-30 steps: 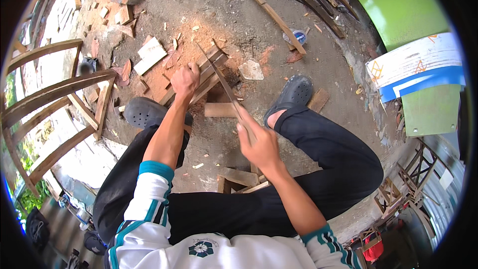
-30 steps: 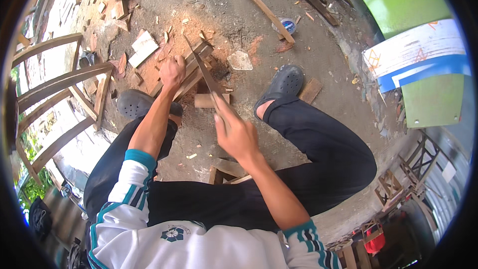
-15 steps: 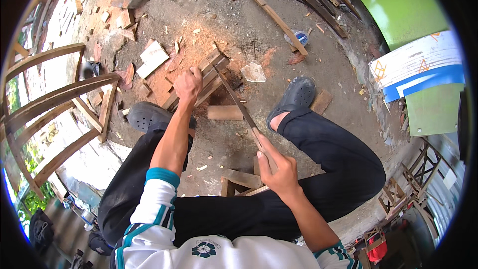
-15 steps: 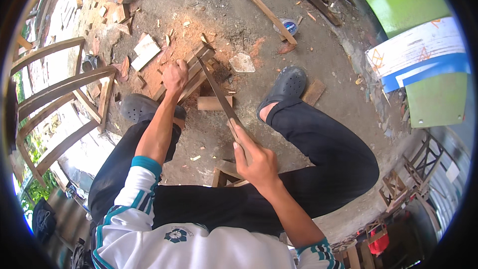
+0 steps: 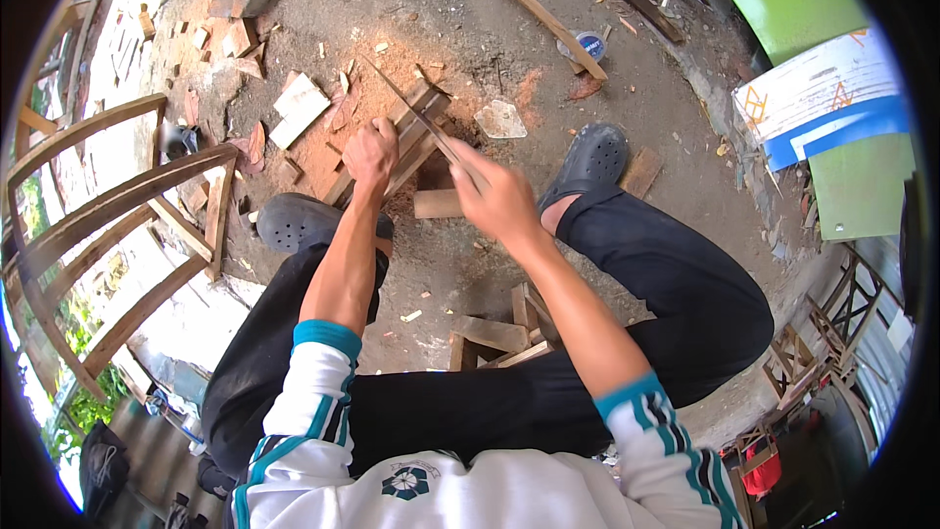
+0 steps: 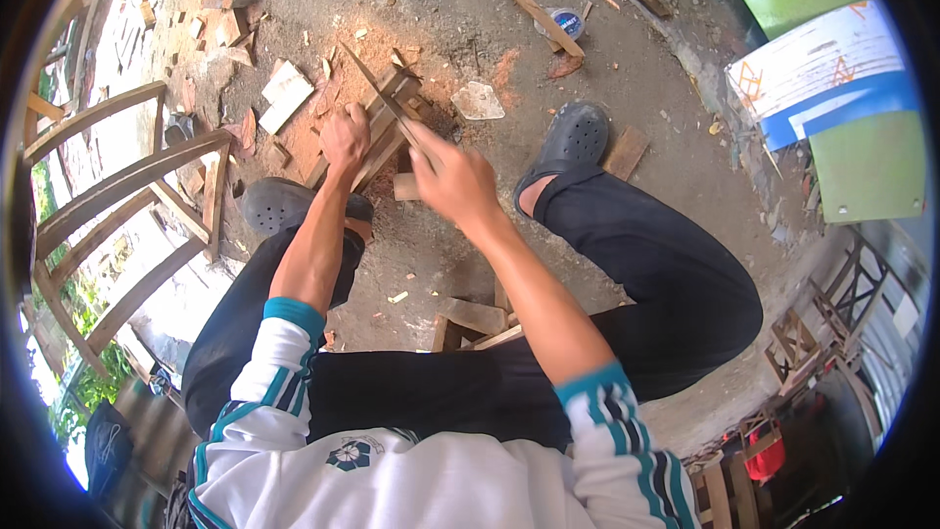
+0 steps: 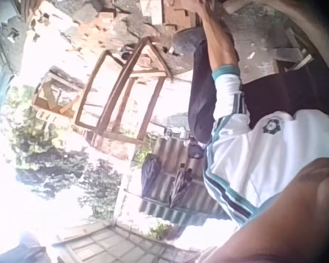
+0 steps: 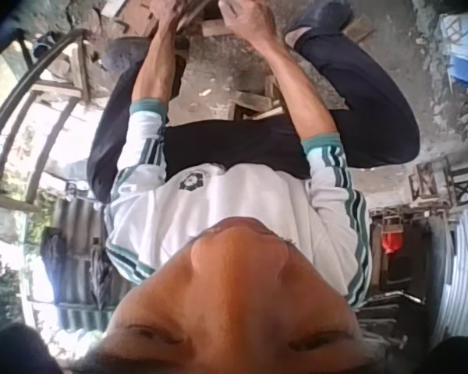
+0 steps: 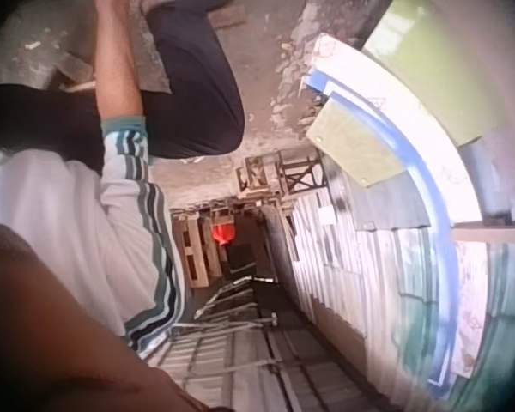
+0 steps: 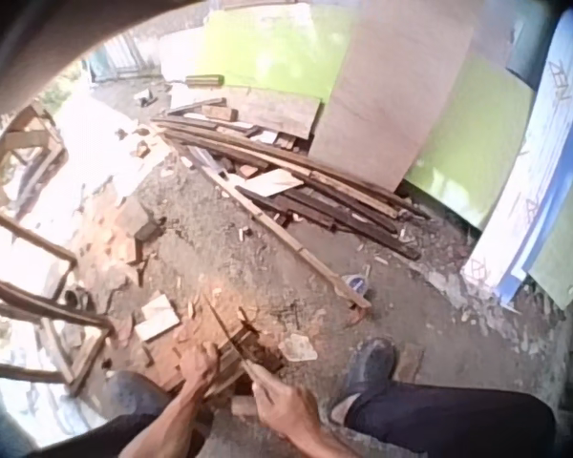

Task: The person sits on the ground and uses a hand saw to cut a small piece of wood. They position the wood, saw through it, and then inspect the cut piece.

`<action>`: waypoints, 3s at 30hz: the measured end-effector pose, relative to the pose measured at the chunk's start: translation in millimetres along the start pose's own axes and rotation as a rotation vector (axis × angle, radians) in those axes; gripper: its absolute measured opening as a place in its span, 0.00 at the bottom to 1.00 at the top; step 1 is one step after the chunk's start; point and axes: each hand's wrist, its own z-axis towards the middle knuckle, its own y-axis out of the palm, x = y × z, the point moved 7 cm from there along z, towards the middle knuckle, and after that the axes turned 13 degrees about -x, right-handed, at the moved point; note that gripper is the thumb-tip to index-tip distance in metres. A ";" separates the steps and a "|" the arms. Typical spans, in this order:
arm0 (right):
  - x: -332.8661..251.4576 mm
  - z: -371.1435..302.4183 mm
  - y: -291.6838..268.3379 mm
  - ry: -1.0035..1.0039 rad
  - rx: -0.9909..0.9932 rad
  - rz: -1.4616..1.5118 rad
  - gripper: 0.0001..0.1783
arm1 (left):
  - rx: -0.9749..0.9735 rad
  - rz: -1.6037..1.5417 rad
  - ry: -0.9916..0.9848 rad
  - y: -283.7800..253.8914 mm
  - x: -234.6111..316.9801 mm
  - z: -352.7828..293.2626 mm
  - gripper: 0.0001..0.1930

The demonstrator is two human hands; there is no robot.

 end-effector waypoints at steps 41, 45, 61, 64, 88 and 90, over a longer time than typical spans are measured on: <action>1.8 22.9 24.7 0.077 0.047 -0.090 0.26 | -0.009 0.041 0.058 -6.8 9.3 4.5 0.28; -27.6 -109.2 -8.1 -0.102 0.151 0.064 0.24 | 0.015 0.024 0.023 -12.0 -9.8 8.3 0.27; -4.0 -61.4 -3.4 -0.157 0.145 -0.010 0.24 | -0.011 0.008 -0.008 -2.3 -2.1 1.3 0.30; 5.3 37.6 26.3 0.313 -0.212 0.050 0.24 | 0.012 -0.002 0.044 -12.5 8.4 14.7 0.29; 11.1 54.5 24.4 -0.092 0.123 -0.085 0.24 | -0.009 0.026 0.011 -8.4 3.8 13.5 0.29; 1.5 27.7 25.8 0.051 -0.016 -0.047 0.26 | -0.006 0.052 0.030 -8.7 4.3 12.1 0.30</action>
